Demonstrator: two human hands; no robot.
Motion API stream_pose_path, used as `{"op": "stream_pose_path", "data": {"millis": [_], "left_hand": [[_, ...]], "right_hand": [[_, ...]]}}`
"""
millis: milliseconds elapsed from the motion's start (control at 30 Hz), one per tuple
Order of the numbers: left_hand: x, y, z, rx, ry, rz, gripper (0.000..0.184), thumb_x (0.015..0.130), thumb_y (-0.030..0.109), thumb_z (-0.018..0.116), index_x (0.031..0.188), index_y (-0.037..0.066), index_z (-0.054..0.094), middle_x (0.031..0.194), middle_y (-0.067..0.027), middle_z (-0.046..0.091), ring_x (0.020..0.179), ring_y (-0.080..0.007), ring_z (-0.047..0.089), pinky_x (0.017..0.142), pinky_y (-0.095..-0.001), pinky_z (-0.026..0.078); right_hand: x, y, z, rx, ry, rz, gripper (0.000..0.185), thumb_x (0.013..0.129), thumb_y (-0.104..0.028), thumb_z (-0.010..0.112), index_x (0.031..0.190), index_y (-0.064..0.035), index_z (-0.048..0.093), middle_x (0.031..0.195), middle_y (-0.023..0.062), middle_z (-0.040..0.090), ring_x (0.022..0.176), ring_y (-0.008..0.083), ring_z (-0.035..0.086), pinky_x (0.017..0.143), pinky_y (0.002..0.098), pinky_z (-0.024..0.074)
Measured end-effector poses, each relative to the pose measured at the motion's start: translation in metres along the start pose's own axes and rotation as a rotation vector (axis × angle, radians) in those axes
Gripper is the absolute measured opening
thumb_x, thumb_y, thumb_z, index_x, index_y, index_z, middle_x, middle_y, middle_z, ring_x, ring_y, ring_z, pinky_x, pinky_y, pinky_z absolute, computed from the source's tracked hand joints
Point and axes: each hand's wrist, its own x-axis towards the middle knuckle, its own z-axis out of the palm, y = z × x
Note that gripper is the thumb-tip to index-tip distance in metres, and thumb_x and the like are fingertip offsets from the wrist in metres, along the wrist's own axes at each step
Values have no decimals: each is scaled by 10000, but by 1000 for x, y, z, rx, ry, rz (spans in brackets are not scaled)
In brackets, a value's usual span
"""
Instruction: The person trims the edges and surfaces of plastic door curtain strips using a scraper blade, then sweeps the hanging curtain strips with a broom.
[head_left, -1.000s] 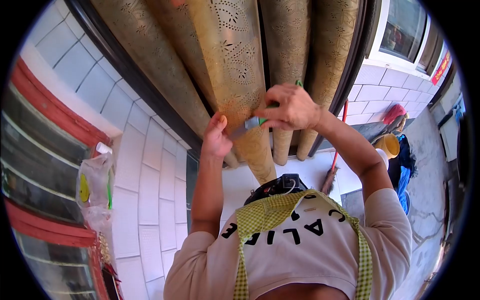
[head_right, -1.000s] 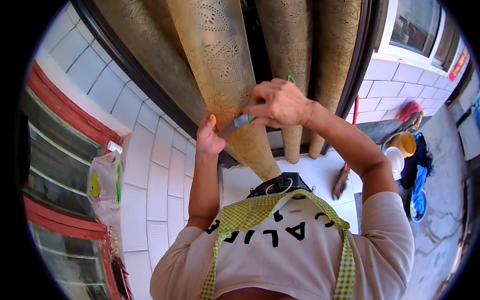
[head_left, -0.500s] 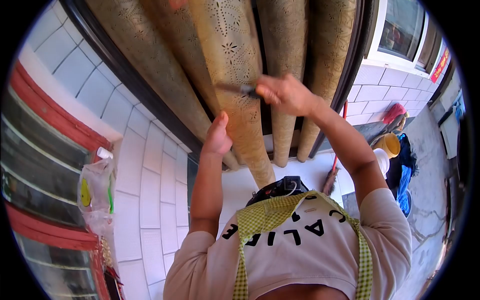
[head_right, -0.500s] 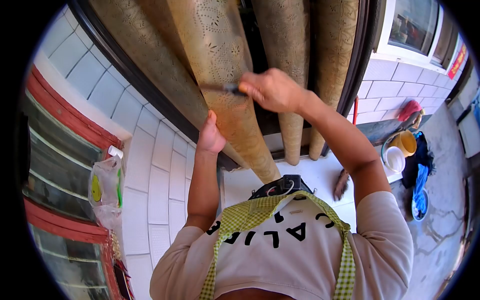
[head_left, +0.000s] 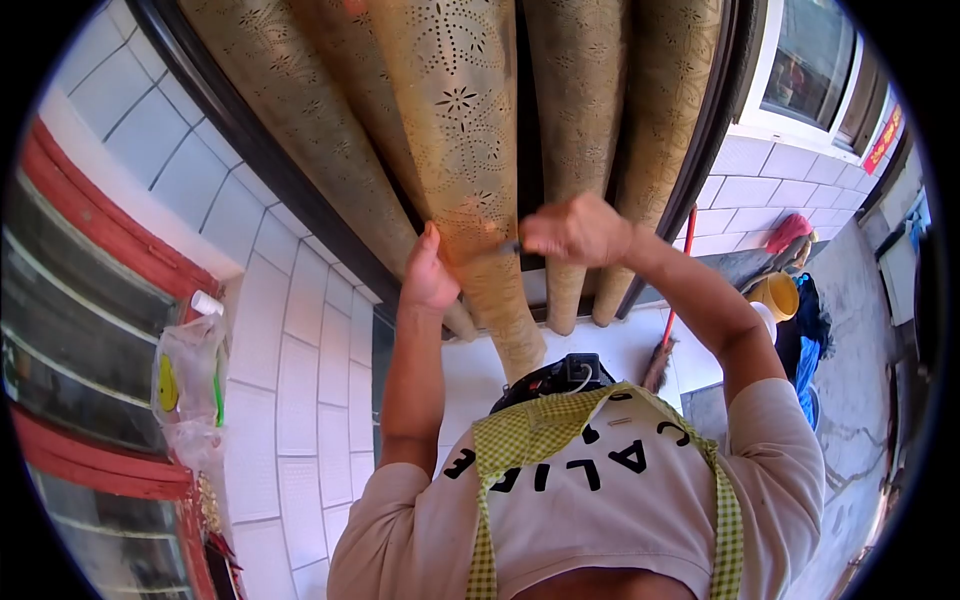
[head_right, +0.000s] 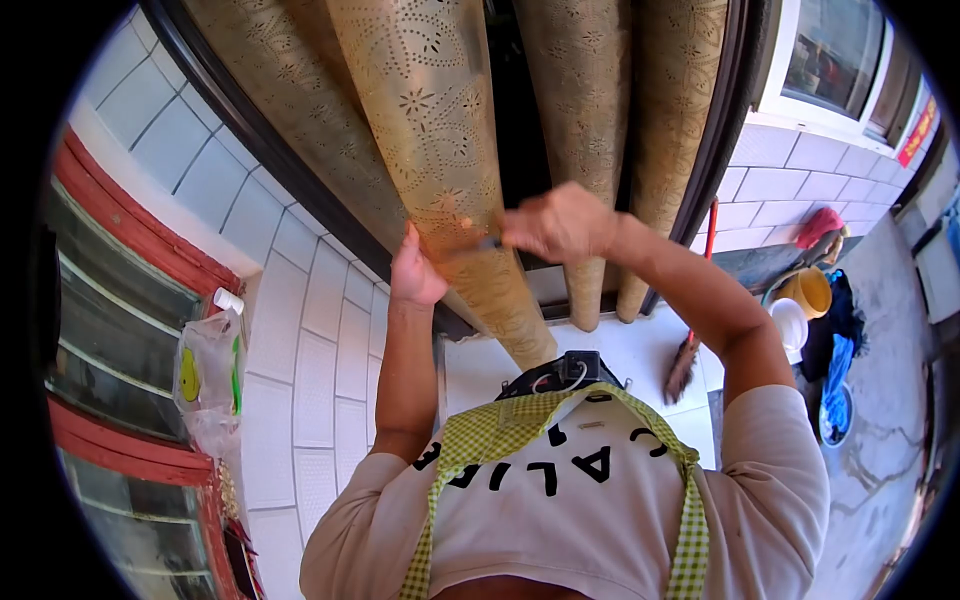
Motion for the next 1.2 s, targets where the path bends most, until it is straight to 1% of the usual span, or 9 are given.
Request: {"op": "stream_pose_path", "data": {"millis": [100, 167, 400, 567, 633, 767, 933, 1033, 1200], "left_hand": [[0, 8, -6, -83, -25, -42, 625, 917, 441, 500, 1344, 3, 375, 1303, -131, 503, 1190, -257, 494, 1012, -406, 379], [6, 16, -8, 402, -227, 58, 658, 885, 423, 573, 1346, -2, 374, 1289, -117, 509, 1181, -224, 495, 1001, -378, 384], [11, -12, -25, 497, -102, -345, 676, 902, 443, 540, 1372, -3, 347, 1325, -102, 473, 1231, -191, 441, 1033, -352, 342], [20, -47, 17, 152, 37, -231, 641, 950, 551, 276, 1421, 116, 294, 1428, -75, 371, 1296, -235, 369, 1067, -404, 308], [21, -53, 20, 134, 20, -208, 651, 934, 565, 322, 1451, 177, 239, 1469, -33, 314, 1324, -241, 327, 1093, -425, 263], [20, -65, 22, 156, 90, -159, 636, 908, 580, 385, 1450, 284, 234, 1512, -19, 225, 1351, -278, 270, 1094, -459, 243], [26, -61, 0, 276, -37, -203, 793, 848, 617, 489, 1476, 261, 159, 1533, -40, 159, 1322, -289, 307, 1028, -440, 328], [37, -69, -23, 598, -322, -305, 830, 873, 538, 520, 1491, 221, 66, 1530, -89, 148, 1315, -289, 313, 1035, -416, 325], [41, -91, -6, 333, -70, -422, 753, 888, 569, 452, 1485, 262, 111, 1529, -21, 177, 1360, -293, 254, 1109, -433, 188]], "right_hand": [[-21, 0, 15, 8, -164, -1, 260, 925, -384, 482, 935, -142, 576, 668, 89, 590, 563, 317, 593, 483, 418, 485], [-25, 4, 13, 78, -15, 54, 255, 922, -376, 494, 973, -143, 586, 675, 93, 598, 570, 309, 599, 491, 414, 491], [-30, -33, 5, 835, 448, 901, 362, 953, -216, 485, 1301, -129, 442, 828, 127, 623, 759, 170, 646, 623, 307, 482], [-12, -80, 80, 519, 688, 618, 422, 980, -188, 436, 1390, -141, 347, 870, 69, 553, 696, 161, 539, 683, 288, 485], [-3, -87, 84, 722, 850, 906, 471, 903, -96, 500, 1356, -158, 387, 1186, 202, 563, 976, 422, 579, 816, 426, 494], [-25, -79, 110, 936, 654, 1301, 471, 908, -154, 497, 1364, -205, 392, 1131, 226, 577, 958, 412, 591, 793, 420, 491], [-68, -78, 172, 1182, 655, 1599, 501, 926, -204, 441, 1411, -241, 320, 814, 175, 653, 581, 269, 619, 555, 392, 503], [-39, -85, 139, 1171, 960, 1224, 557, 929, -159, 415, 1444, -232, 216, 749, 183, 632, 571, 240, 595, 562, 379, 499], [-23, -88, 165, 782, 916, 1241, 591, 895, -127, 468, 1437, -206, 245, 889, 238, 634, 747, 429, 607, 730, 472, 492]]}}
